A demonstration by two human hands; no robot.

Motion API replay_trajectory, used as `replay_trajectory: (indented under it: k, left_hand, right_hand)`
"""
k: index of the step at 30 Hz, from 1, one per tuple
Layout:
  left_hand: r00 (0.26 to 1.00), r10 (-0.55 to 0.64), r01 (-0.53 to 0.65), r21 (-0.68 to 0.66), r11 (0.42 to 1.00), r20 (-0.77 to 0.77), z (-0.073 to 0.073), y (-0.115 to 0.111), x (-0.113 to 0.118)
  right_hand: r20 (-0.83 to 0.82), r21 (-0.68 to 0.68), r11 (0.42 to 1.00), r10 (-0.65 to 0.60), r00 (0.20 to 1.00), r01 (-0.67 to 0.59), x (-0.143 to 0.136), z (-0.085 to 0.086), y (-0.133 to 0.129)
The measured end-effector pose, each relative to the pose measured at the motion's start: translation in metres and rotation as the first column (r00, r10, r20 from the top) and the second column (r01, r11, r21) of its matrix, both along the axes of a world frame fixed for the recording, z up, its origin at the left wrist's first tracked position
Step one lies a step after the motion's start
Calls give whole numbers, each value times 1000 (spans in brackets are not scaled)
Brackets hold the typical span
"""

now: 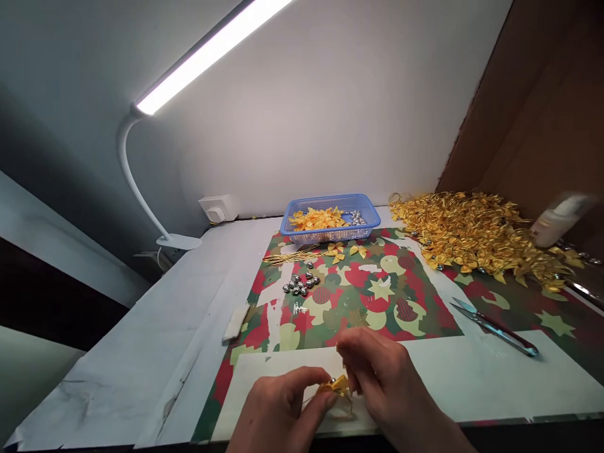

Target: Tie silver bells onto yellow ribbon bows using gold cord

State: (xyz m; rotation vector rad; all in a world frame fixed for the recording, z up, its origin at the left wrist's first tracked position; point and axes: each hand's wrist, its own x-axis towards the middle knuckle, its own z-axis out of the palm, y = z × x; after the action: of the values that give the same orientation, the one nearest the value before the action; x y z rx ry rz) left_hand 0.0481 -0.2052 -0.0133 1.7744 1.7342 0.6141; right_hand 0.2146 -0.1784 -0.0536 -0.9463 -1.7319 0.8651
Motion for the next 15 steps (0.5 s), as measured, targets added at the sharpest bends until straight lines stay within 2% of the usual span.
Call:
replay_trajectory:
  k: [8, 13, 15]
  left_hand:
    - [999, -34, 27, 150, 988, 42, -17, 4, -4]
    - [989, -130, 98, 348, 932, 68, -26, 5, -8]
    - [980, -168, 117, 376, 919, 104, -30, 5, -9]
  right_hand:
    - [-30, -14, 999, 30, 999, -30, 0, 0, -3]
    - [-47, -36, 998, 57, 997, -59, 3, -2, -3]
    - [-57, -34, 997, 65, 996, -67, 5, -3, -3]
